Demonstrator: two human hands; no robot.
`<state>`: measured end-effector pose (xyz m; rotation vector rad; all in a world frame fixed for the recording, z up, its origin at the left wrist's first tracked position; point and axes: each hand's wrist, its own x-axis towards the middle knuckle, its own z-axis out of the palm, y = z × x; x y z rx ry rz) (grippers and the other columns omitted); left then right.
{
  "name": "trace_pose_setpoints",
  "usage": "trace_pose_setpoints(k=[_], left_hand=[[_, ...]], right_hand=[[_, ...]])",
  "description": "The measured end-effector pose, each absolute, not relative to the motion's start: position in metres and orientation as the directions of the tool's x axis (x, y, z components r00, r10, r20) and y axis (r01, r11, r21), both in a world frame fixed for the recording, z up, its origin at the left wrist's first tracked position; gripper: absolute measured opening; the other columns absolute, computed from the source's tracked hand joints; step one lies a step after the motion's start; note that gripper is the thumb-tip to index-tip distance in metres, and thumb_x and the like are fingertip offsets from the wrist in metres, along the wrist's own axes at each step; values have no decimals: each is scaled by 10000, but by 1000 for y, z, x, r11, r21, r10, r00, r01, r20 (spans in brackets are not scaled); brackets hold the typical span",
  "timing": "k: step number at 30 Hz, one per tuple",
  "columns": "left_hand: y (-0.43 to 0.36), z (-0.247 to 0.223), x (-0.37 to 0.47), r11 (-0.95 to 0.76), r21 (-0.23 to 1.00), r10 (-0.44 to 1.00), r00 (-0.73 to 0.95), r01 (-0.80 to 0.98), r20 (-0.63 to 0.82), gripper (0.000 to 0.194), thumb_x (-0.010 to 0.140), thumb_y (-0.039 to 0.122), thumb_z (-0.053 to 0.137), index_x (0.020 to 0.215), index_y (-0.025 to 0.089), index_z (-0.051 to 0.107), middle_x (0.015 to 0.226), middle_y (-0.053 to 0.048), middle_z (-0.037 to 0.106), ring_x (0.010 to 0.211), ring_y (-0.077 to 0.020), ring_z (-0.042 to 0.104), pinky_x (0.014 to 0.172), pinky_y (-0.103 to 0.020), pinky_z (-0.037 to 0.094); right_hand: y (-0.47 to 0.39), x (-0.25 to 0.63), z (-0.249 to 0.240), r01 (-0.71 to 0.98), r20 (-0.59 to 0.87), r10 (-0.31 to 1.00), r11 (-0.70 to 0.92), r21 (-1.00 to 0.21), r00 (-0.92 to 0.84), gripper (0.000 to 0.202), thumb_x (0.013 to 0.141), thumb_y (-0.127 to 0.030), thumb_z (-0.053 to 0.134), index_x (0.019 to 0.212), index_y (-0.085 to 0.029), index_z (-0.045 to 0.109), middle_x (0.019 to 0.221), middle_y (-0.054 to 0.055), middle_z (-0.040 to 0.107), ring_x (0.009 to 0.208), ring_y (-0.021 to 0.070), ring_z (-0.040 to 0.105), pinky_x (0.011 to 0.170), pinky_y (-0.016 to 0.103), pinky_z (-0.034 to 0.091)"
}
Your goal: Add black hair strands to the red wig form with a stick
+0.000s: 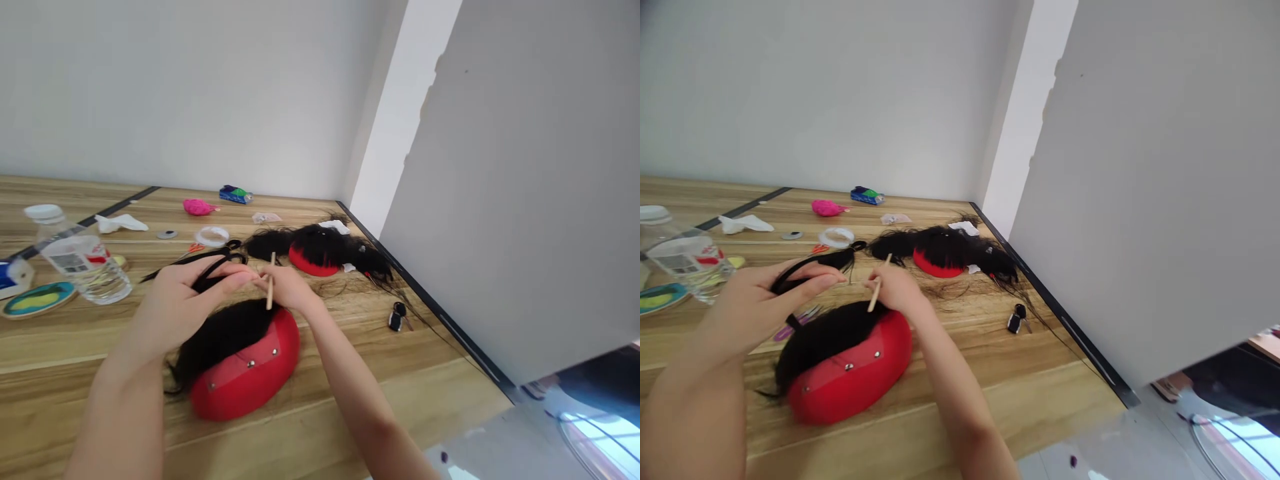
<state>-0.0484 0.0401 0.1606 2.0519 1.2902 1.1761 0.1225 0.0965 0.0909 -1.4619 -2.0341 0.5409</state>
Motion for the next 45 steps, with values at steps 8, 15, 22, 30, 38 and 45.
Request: trace_pose_setpoints(k=[8,15,22,30,38,45], left_hand=[[53,164,-74,-364,747,930,181,556,319,400,779,558,621,879,181,710,816,34,701,739,-143,583,691,-215,460],[60,156,-80,-324,722,937,100,612,336,422,807,628,514,905,259,694,926,13,714,880,-227,602,794,-297,470],[58,146,-54,-448,784,892,275,430,359,441,892,596,404,815,211,604,704,11,573,623,-133,491,539,-216,386],[48,148,-38,-426,863,864,407,273,297,485,887,625,399,668,196,457,584,46,397,513,-91,354,464,-202,333],[51,140,-35,-399,872,855,459,284,241,447,913,596,382,753,196,501,638,31,506,579,-112,487,555,-221,440],[50,141,-33,-524,766,801,521,372,294,391,943,502,371,737,205,521,734,16,585,712,-147,544,704,-256,464]], right_hand=[[76,185,106,417,360,932,342,-842,-36,284,889,-425,562,952,-167,664,799,66,734,746,174,705,717,269,528],[33,202,138,435,521,842,421,-796,139,253,859,-425,618,915,-186,678,759,55,727,725,191,704,683,289,557],[7,159,151,323,548,833,541,-777,-78,294,824,-307,697,1103,-225,652,770,22,701,664,159,673,628,265,556],[18,143,142,76,488,850,510,-857,-200,486,884,-196,574,1345,-303,465,1381,63,539,688,100,682,700,269,595],[12,143,145,-40,485,845,489,-871,-224,478,879,-220,577,1335,-309,464,1327,55,586,649,97,667,596,250,589],[28,140,133,143,442,893,449,-882,-79,290,862,-222,585,1149,-227,629,1093,63,706,490,81,625,485,211,553]])
